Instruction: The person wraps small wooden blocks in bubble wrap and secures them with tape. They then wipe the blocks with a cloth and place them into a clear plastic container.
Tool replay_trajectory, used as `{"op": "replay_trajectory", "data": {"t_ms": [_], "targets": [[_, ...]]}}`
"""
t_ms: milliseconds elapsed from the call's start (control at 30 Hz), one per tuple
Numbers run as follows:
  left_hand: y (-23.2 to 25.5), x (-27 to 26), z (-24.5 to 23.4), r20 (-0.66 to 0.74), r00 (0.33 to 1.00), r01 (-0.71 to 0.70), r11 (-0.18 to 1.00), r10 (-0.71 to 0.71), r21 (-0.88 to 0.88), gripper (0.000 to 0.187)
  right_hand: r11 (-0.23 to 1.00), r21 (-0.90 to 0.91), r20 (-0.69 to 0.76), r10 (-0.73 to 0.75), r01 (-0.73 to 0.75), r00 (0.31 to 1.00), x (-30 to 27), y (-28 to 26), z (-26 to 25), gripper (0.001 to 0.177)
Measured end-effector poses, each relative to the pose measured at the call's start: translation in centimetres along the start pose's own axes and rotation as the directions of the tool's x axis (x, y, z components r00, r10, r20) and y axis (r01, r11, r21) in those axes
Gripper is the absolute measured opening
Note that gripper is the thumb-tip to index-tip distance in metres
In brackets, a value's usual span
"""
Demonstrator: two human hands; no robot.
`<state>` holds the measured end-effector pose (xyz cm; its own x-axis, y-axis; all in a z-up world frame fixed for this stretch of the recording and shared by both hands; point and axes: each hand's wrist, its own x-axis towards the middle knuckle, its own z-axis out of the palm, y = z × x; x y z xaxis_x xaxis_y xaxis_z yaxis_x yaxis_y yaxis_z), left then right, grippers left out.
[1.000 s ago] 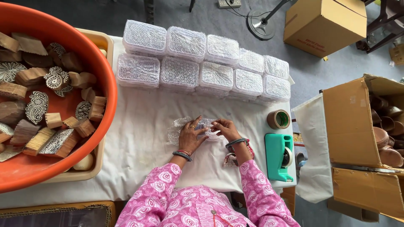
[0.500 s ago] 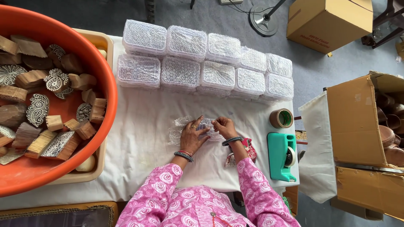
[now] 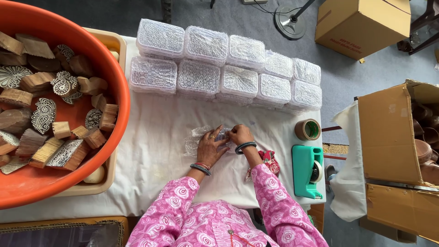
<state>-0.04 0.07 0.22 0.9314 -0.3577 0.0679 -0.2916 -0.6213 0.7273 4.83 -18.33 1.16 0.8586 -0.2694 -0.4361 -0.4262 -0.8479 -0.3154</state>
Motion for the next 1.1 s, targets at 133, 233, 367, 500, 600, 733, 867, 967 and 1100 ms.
{"op": "replay_trajectory", "data": {"t_ms": [133,233,367,500,600,733,867,967,1100], "targets": [[-0.1,-0.3,0.2,-0.035,0.999,-0.04,0.998,0.042,0.048,0.04,0.995,0.038,0.075,0.089,-0.092,0.993,-0.2,-0.7,-0.6,0.037],[0.1,-0.5,0.3,-0.087,0.99,-0.102,0.99,0.111,0.102,0.042,0.997,0.003,-0.019,0.078,-0.077,0.997,-0.1,-0.4,0.0,0.037],[0.4,-0.4,-0.1,-0.064,0.99,-0.115,0.981,0.126,0.153,0.039,0.996,0.021,-0.079,0.084,-0.083,0.993,-0.5,0.3,0.5,0.039],[0.5,-0.3,0.0,-0.053,0.994,-0.084,0.987,0.092,0.139,0.037,0.991,0.126,-0.075,0.064,-0.054,0.995,-0.3,2.2,1.1,0.044],[0.2,-0.2,0.5,-0.065,0.993,-0.087,0.988,0.096,0.128,0.035,0.999,-0.048,-0.169,-0.002,-0.006,0.986,-1.5,2.2,0.4,0.056],[-0.3,-0.3,1.1,-0.047,0.995,-0.082,0.989,0.089,0.124,0.034,0.991,-0.13,-0.224,-0.048,0.02,0.973,-3.0,2.7,1.2,0.063],[-0.3,0.0,1.1,-0.035,0.998,-0.05,0.994,0.053,0.1,0.034,0.937,-0.316,-0.378,-0.266,0.146,0.887,-3.6,4.2,2.6,0.061],[-0.6,0.0,1.2,-0.032,0.999,-0.03,0.995,0.033,0.091,0.035,0.954,-0.228,-0.37,-0.269,0.193,0.889,-4.5,3.9,1.5,0.057],[0.4,0.2,0.3,-0.008,1.0,0.016,0.997,-0.016,0.081,0.034,0.962,0.192,-0.451,-0.089,0.194,0.888,-4.5,5.8,0.7,0.038]]}}
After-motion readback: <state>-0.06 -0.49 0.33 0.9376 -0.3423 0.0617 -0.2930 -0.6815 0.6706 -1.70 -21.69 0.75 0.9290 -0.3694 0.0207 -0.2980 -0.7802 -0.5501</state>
